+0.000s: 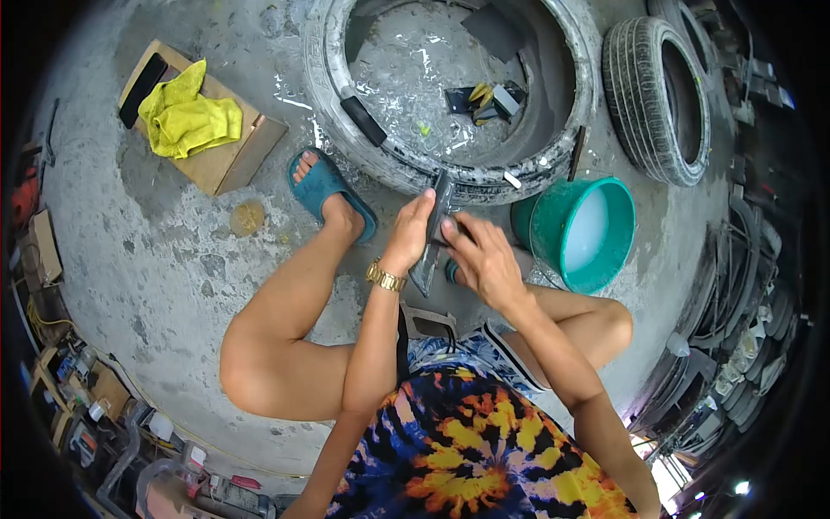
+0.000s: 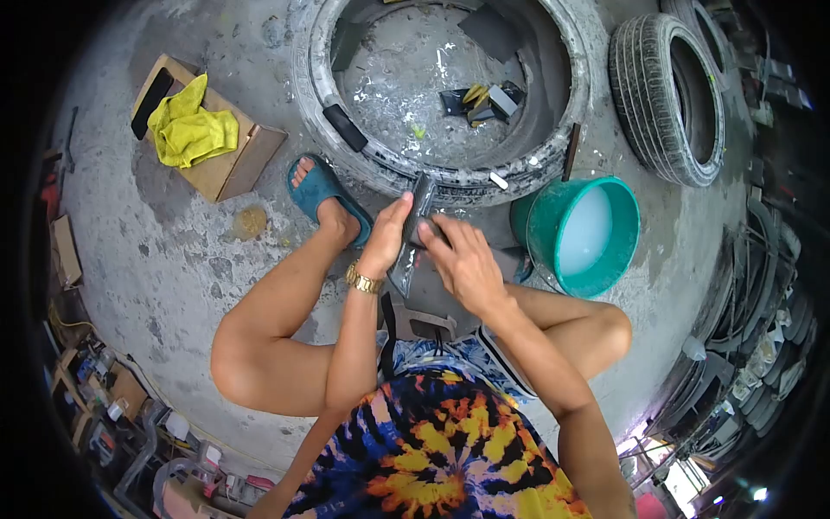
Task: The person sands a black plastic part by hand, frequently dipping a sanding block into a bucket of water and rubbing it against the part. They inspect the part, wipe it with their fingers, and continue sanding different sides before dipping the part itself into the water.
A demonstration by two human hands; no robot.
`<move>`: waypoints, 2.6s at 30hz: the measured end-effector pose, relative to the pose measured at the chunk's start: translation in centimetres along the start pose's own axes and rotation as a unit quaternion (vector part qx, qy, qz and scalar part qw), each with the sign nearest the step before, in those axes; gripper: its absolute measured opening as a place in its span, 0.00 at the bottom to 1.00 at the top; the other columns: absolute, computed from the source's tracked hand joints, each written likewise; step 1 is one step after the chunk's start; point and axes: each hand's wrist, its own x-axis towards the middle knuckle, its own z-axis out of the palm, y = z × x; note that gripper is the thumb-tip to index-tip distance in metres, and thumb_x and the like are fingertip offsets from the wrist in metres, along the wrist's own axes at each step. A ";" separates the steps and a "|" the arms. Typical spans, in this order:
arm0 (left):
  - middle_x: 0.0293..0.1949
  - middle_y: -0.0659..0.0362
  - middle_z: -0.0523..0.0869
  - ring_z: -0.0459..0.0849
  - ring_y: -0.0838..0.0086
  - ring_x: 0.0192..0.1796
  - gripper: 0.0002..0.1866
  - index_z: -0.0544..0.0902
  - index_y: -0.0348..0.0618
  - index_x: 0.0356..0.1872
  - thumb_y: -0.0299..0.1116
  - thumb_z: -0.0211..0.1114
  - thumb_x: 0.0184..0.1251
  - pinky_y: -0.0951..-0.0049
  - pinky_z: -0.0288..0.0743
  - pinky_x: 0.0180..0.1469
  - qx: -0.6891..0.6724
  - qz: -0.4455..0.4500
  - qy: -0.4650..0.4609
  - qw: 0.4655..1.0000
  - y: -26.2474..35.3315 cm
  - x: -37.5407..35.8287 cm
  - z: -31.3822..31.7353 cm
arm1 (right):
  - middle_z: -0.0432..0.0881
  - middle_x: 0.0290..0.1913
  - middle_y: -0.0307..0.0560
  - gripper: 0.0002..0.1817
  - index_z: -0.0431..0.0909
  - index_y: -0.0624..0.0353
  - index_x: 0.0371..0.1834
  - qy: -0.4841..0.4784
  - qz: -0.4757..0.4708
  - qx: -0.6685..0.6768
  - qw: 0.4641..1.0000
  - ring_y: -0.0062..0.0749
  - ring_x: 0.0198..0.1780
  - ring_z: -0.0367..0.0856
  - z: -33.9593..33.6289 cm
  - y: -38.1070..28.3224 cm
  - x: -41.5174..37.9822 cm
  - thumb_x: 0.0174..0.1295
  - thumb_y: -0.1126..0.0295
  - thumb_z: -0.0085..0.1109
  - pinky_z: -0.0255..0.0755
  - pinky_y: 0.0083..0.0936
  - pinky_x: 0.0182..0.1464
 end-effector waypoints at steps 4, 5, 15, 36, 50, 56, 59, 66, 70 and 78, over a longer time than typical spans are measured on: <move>0.28 0.57 0.84 0.80 0.75 0.22 0.28 0.84 0.37 0.42 0.55 0.49 0.80 0.73 0.77 0.25 -0.054 -0.094 0.016 0.994 0.8 -1.2 0.4 | 0.77 0.59 0.54 0.22 0.78 0.56 0.60 0.059 0.073 -0.044 0.995 0.49 0.59 0.76 0.7 2.3 4.9 0.61 0.72 0.61 0.68 0.41 0.57; 0.28 0.57 0.84 0.80 0.75 0.22 0.28 0.84 0.37 0.42 0.55 0.49 0.80 0.73 0.77 0.25 -0.050 -0.088 0.010 0.995 1.0 -1.3 0.4 | 0.77 0.59 0.54 0.22 0.78 0.56 0.60 0.067 0.073 -0.049 0.994 0.49 0.59 0.76 0.6 2.1 4.2 0.61 0.72 0.61 0.68 0.41 0.57; 0.19 0.56 0.80 0.78 0.70 0.13 0.30 0.80 0.38 0.35 0.58 0.48 0.79 0.69 0.74 0.14 0.051 0.170 0.036 0.983 -3.6 2.4 -0.6 | 0.78 0.59 0.52 0.17 0.78 0.56 0.54 0.017 -0.020 -0.082 0.996 0.48 0.56 0.77 0.2 0.7 1.4 0.61 0.70 0.61 0.69 0.42 0.53; 0.19 0.55 0.80 0.79 0.71 0.14 0.32 0.80 0.37 0.33 0.59 0.46 0.79 0.68 0.75 0.16 -0.015 -0.018 -0.002 1.000 -1.0 -0.4 -0.2 | 0.78 0.62 0.50 0.23 0.80 0.56 0.57 0.043 0.065 -0.023 0.997 0.50 0.60 0.76 0.7 4.1 5.0 0.56 0.68 0.68 0.68 0.42 0.59; 0.22 0.53 0.81 0.80 0.68 0.24 0.34 0.77 0.32 0.30 0.58 0.45 0.80 0.65 0.76 0.32 0.100 0.070 0.040 0.992 -0.5 -0.2 0.3 | 0.77 0.60 0.52 0.23 0.77 0.55 0.60 0.003 0.019 -0.015 1.000 0.49 0.57 0.75 -0.9 0.7 2.2 0.59 0.71 0.62 0.67 0.42 0.57; 0.19 0.55 0.80 0.78 0.69 0.12 0.32 0.78 0.38 0.30 0.59 0.44 0.80 0.69 0.73 0.12 0.155 0.237 0.038 0.958 -3.1 1.9 -0.8 | 0.77 0.61 0.52 0.21 0.77 0.54 0.60 -0.009 -0.036 -0.001 0.999 0.51 0.58 0.74 0.6 -1.9 -1.1 0.62 0.72 0.60 0.67 0.45 0.57; 0.21 0.55 0.81 0.79 0.71 0.16 0.33 0.80 0.36 0.29 0.58 0.44 0.80 0.68 0.74 0.15 0.026 -0.045 0.017 0.999 -0.2 -0.9 0.5 | 0.77 0.61 0.51 0.21 0.78 0.53 0.60 0.024 0.016 -0.009 1.000 0.50 0.58 0.75 -0.7 2.2 2.9 0.61 0.71 0.61 0.67 0.45 0.59; 0.19 0.55 0.80 0.79 0.69 0.13 0.32 0.81 0.37 0.34 0.58 0.44 0.80 0.69 0.74 0.15 0.103 0.093 0.028 0.990 -1.0 0.6 -0.2 | 0.77 0.62 0.50 0.24 0.76 0.54 0.63 0.006 0.000 -0.027 1.000 0.50 0.62 0.73 0.9 0.5 0.0 0.61 0.68 0.62 0.66 0.45 0.61; 0.19 0.55 0.81 0.78 0.69 0.13 0.32 0.81 0.36 0.32 0.58 0.44 0.80 0.68 0.74 0.15 0.014 -0.033 0.009 0.999 -0.9 -0.8 0.2 | 0.77 0.62 0.49 0.24 0.76 0.55 0.61 0.053 0.056 -0.021 0.997 0.51 0.62 0.73 1.1 1.8 2.1 0.59 0.68 0.61 0.66 0.45 0.61; 0.19 0.56 0.80 0.79 0.69 0.15 0.33 0.80 0.35 0.30 0.58 0.44 0.80 0.68 0.75 0.17 0.040 -0.035 0.022 0.998 -0.3 -1.0 0.5 | 0.77 0.61 0.53 0.22 0.77 0.56 0.60 0.098 0.084 -0.015 0.992 0.54 0.57 0.75 1.9 2.7 3.3 0.62 0.69 0.63 0.67 0.44 0.57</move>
